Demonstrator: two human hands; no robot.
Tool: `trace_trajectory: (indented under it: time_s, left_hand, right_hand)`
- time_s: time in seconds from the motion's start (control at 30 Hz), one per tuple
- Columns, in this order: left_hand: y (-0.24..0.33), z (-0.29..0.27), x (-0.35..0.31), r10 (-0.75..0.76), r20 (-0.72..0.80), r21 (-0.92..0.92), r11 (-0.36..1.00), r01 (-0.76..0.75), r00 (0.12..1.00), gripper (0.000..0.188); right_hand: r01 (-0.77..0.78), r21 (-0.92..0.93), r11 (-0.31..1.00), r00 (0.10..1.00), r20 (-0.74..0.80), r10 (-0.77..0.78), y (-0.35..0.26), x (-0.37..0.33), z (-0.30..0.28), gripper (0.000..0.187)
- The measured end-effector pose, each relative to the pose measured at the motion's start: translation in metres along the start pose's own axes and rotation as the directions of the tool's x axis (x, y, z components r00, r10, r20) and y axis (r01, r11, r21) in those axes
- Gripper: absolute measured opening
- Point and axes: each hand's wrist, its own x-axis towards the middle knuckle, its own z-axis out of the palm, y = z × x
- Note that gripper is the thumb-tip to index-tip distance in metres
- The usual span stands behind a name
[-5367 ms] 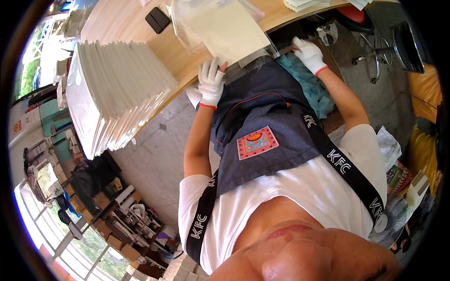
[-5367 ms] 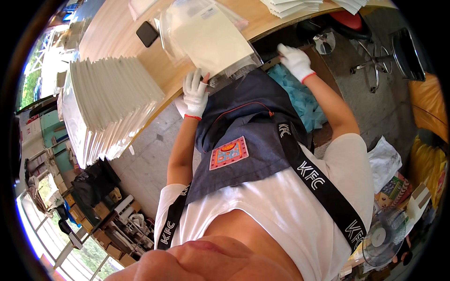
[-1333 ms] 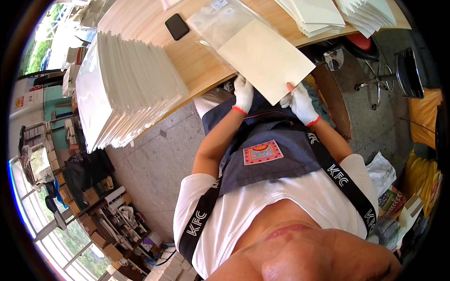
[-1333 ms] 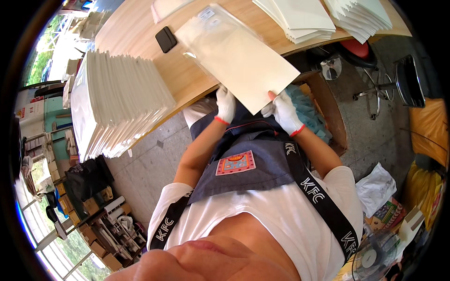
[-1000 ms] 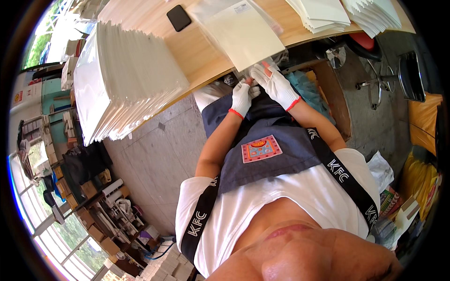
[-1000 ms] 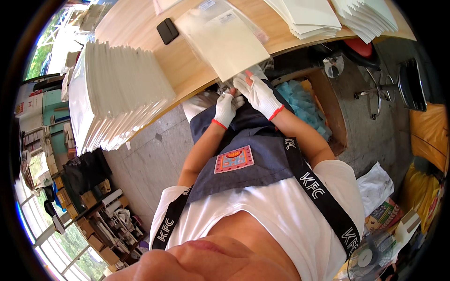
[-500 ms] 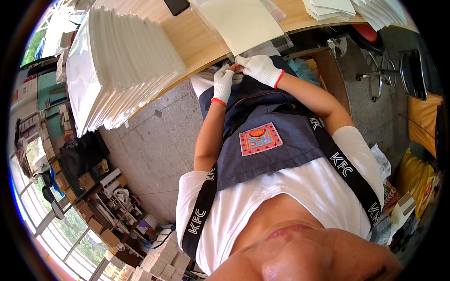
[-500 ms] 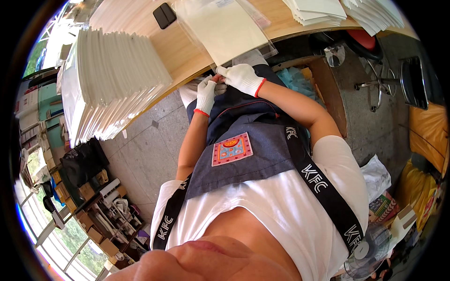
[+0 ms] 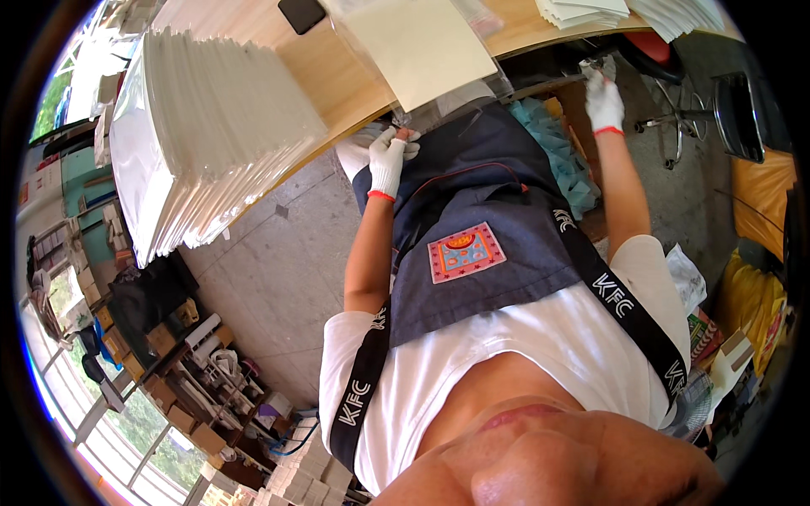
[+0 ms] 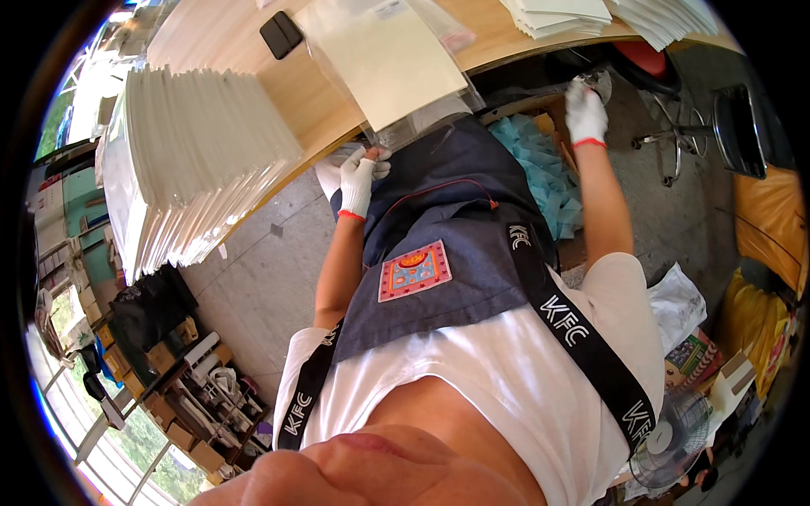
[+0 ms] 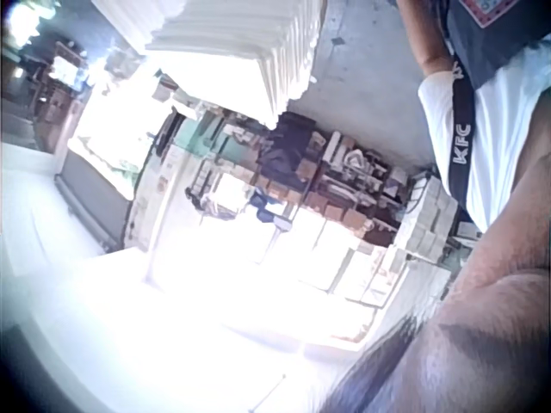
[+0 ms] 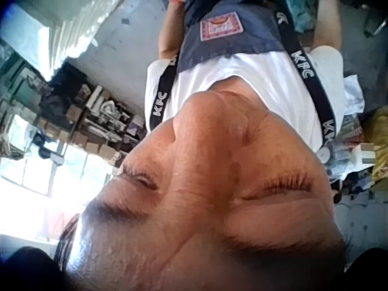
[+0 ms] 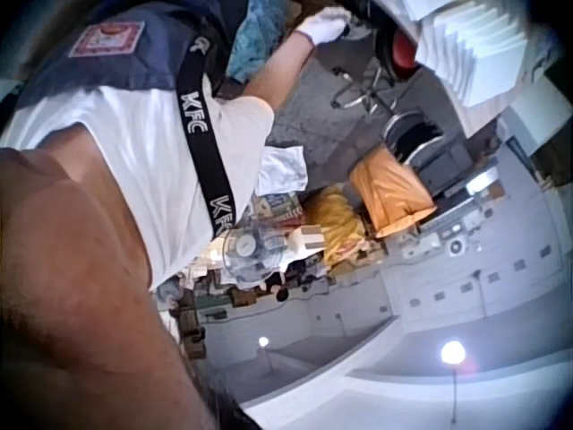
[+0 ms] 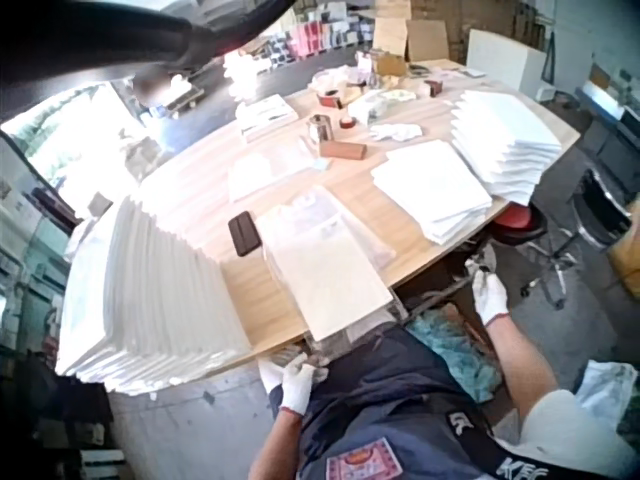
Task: The person takes white paper sheets and places them individually into clear plastic bags, peeling the adhesive strips to seal them before stacking them on the table.
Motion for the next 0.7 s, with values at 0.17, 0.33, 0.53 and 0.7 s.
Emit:
trace_trajectory:
  time_s: [0.17, 0.33, 0.53, 0.7]
  left_hand:
    - [0.018, -0.006, 0.008, 0.628, 0.056, 0.728, 0.506, -0.462, 0.776, 0.022]
    - [0.052, 0.016, 0.016, 0.760, 0.547, 0.741, -0.245, -0.625, 0.351, 0.033]
    - [0.045, 0.018, 0.029, 0.782, 0.588, 0.582, -0.231, -0.780, 0.207, 0.012]
    - [-0.007, 0.002, 0.026, 0.706, 0.034, 0.645, 0.525, -0.556, 0.707, 0.006]
  right_hand:
    - [0.772, -0.582, 0.255, 0.549, 0.813, 0.193, 0.077, -0.039, -0.043, 0.031]
    - [0.519, -0.480, 0.708, 0.823, 0.504, -0.262, -0.031, -0.033, -0.003, 0.027]
    - [0.979, -0.087, 0.183, 0.197, 0.208, -0.958, -0.124, -0.026, 0.051, 0.043]
    - [0.693, 0.317, 0.647, 0.589, 0.267, -0.763, -0.092, -0.034, 0.097, 0.020]
